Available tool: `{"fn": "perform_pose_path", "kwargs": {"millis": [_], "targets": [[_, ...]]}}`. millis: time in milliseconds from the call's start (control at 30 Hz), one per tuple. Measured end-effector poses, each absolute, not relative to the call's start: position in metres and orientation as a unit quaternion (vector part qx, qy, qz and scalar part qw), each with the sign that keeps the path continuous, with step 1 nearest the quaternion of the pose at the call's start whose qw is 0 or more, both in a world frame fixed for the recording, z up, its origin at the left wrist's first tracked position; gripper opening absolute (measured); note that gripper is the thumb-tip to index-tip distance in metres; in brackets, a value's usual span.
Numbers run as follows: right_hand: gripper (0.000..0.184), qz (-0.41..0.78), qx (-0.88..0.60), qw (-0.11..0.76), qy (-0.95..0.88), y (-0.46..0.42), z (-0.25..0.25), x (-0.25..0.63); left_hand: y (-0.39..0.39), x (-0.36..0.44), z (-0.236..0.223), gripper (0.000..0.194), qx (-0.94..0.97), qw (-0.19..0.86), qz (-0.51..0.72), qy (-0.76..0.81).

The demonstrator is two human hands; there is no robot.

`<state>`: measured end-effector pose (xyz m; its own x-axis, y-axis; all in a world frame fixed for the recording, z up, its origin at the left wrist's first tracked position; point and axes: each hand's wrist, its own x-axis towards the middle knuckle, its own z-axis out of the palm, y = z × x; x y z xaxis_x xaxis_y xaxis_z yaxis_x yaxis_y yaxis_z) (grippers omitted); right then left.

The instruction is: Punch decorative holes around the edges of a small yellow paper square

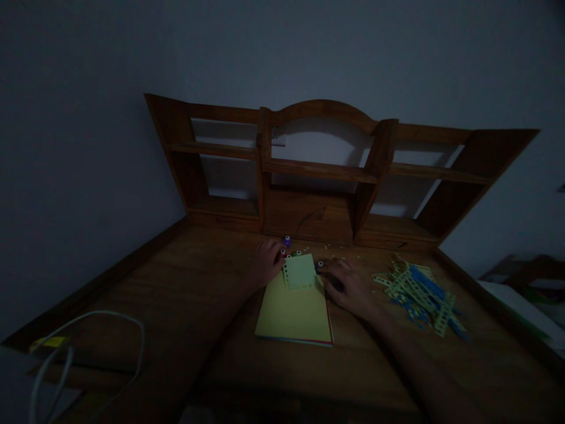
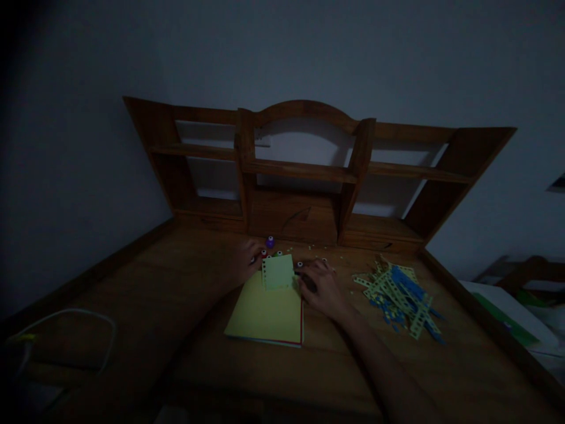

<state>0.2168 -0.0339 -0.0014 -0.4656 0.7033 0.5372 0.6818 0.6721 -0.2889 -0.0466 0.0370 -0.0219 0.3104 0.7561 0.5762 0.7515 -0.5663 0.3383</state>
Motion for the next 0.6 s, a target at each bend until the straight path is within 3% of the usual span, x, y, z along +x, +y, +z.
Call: {"fn": "perform_pose_path", "kwargs": {"millis": [133,600], "targets": [[0.034,0.020,-0.392,0.299,-0.870,-0.0370,-0.0030,0.2102,0.0327,-0.0425,-0.0192,0.019,0.820,0.001,0.359,0.446],[0.032,0.059,-0.363,0.297,-0.881,-0.0411,-0.0042,0.2060,0.0329,-0.0439,-0.0150,0.021,0.814,0.032,0.381,0.436]]}}
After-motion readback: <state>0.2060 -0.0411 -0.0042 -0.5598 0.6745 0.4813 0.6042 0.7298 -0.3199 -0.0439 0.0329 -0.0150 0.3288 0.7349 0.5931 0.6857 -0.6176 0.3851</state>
